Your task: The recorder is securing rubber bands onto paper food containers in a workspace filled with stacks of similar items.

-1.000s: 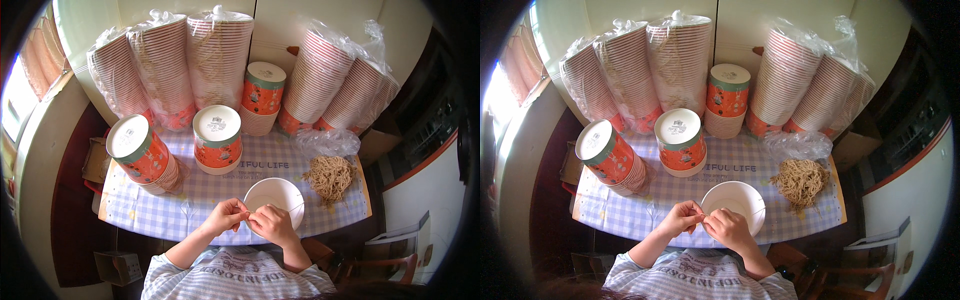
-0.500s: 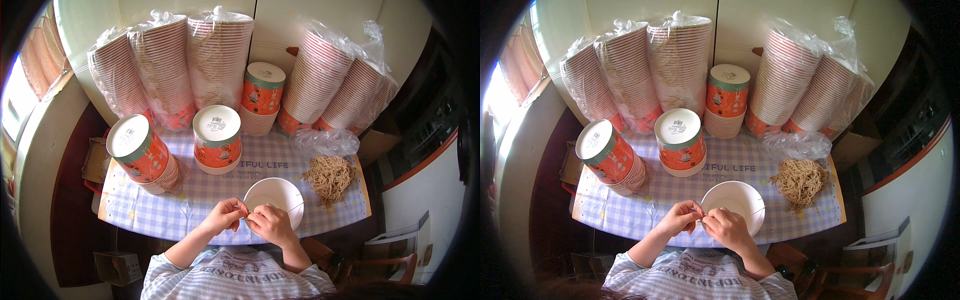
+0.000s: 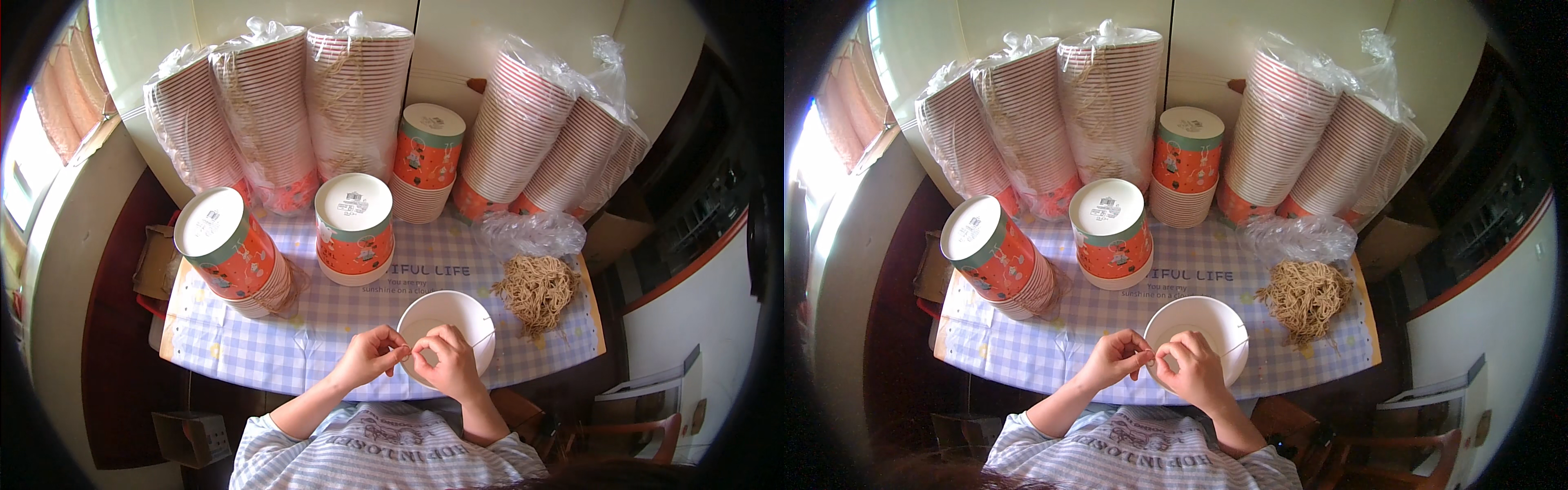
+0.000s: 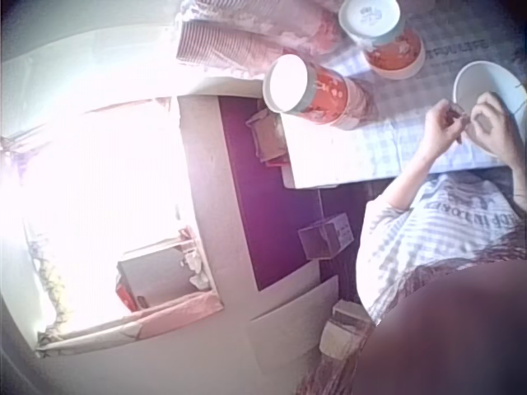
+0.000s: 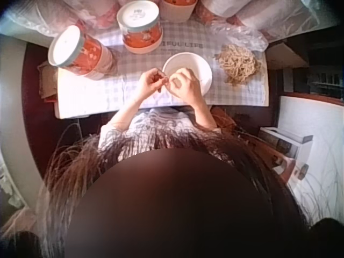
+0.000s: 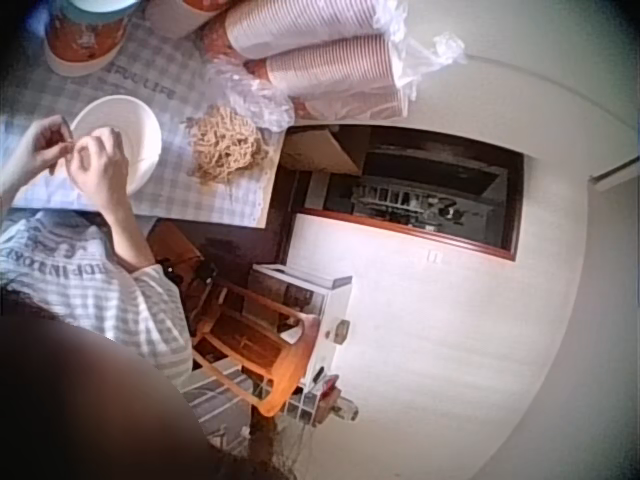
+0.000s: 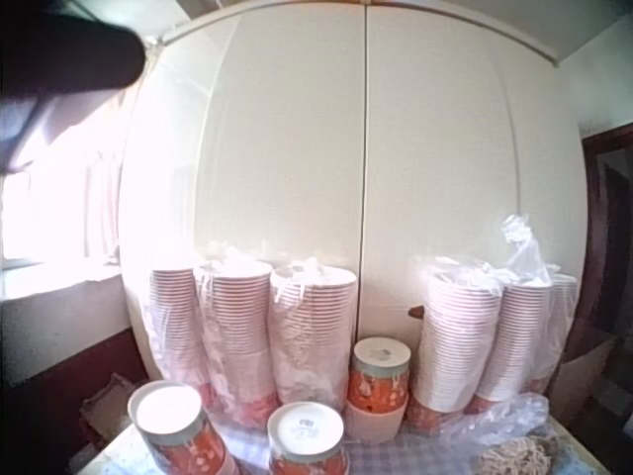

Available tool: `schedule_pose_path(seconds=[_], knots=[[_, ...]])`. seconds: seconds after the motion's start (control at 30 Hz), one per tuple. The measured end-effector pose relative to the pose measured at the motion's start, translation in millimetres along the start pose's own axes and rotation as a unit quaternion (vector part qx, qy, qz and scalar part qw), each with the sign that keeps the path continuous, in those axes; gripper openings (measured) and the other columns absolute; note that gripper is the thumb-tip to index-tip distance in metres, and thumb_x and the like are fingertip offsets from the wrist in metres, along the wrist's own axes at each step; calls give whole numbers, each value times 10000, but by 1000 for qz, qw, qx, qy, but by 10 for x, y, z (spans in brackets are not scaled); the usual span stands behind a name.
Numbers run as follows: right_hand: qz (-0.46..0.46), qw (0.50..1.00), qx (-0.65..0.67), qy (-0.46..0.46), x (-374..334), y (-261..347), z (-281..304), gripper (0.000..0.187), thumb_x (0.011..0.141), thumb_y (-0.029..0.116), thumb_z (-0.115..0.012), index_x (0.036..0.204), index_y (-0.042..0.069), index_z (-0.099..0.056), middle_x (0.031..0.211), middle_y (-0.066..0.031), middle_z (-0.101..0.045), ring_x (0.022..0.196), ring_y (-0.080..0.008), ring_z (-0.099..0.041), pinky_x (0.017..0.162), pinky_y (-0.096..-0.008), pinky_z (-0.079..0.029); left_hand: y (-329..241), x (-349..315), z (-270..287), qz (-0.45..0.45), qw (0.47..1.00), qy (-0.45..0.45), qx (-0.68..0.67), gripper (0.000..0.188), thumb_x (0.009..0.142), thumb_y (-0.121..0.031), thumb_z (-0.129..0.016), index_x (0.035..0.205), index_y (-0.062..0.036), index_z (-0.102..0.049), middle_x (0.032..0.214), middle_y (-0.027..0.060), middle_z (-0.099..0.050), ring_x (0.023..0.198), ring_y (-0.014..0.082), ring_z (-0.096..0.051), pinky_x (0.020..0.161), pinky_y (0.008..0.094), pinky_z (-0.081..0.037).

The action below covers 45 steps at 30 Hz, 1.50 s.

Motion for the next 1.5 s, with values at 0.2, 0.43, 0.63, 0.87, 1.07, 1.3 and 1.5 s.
schedule_pose_path(seconds=[0.2,0.43,0.63,0.87,1.07,1.3,1.5], knots=[[-59,998,37,-9,-7,-42,13,136,661,70,-681,732,98,-568,847,-36,-507,810,-227,-529,674,-334,-459,20,5,-4,3,1000,-11,14,136,851,-123,-598,877,8,-576,712,25,-611,544,53,-540,482,197,-442],[-45,997,54,-21,6,-31,11,138,662,66,-679,734,81,-563,863,-39,-533,820,-229,-540,681,-331,-461,-19,-6,-22,-12,995,-47,85,137,836,-137,-617,853,-1,-604,644,13,-606,526,44,-541,480,202,-441],[-62,994,88,13,-17,-43,-31,137,674,39,-670,757,67,-565,745,-32,-587,692,-198,-565,607,-306,-462,-40,-30,-42,-21,991,-63,120,132,821,-138,-631,845,-10,-610,630,19,-603,523,51,-548,486,208,-444],[-90,987,131,0,-1,-18,-12,145,695,14,-684,769,45,-563,697,-38,-569,578,-133,-531,522,-252,-432,-40,-41,-50,-18,992,-61,110,132,821,-136,-627,855,-9,-615,619,19,-600,523,49,-548,485,212,-447],[-100,987,122,7,-6,-29,-20,179,699,34,-672,805,62,-529,721,-43,-586,620,-197,-564,546,-301,-460,-89,-53,-62,-18,987,-59,148,145,813,-139,-632,870,-5,-622,602,29,-594,511,48,-530,481,214,-439],[-111,986,128,12,-2,-29,-16,171,699,25,-651,791,60,-511,710,-48,-571,630,-216,-552,547,-319,-444,-169,-73,-78,-84,964,-67,244,150,772,-144,-658,842,-16,-623,582,49,-562,474,69,-487,455,231,-408],[-121,984,127,16,-5,-26,-31,168,693,22,-638,788,59,-505,706,-52,-564,631,-222,-550,549,-322,-445,-196,-83,-90,-113,957,-61,261,152,751,-135,-665,836,-18,-618,610,55,-551,470,86,-464,447,238,-392]])
Point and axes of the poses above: each hand's wrist, its own x-axis towards the middle knuckle, its own z-axis out of the back of the hand, y = z × x, the point moved 2 cm from there along x, towards the middle knuckle
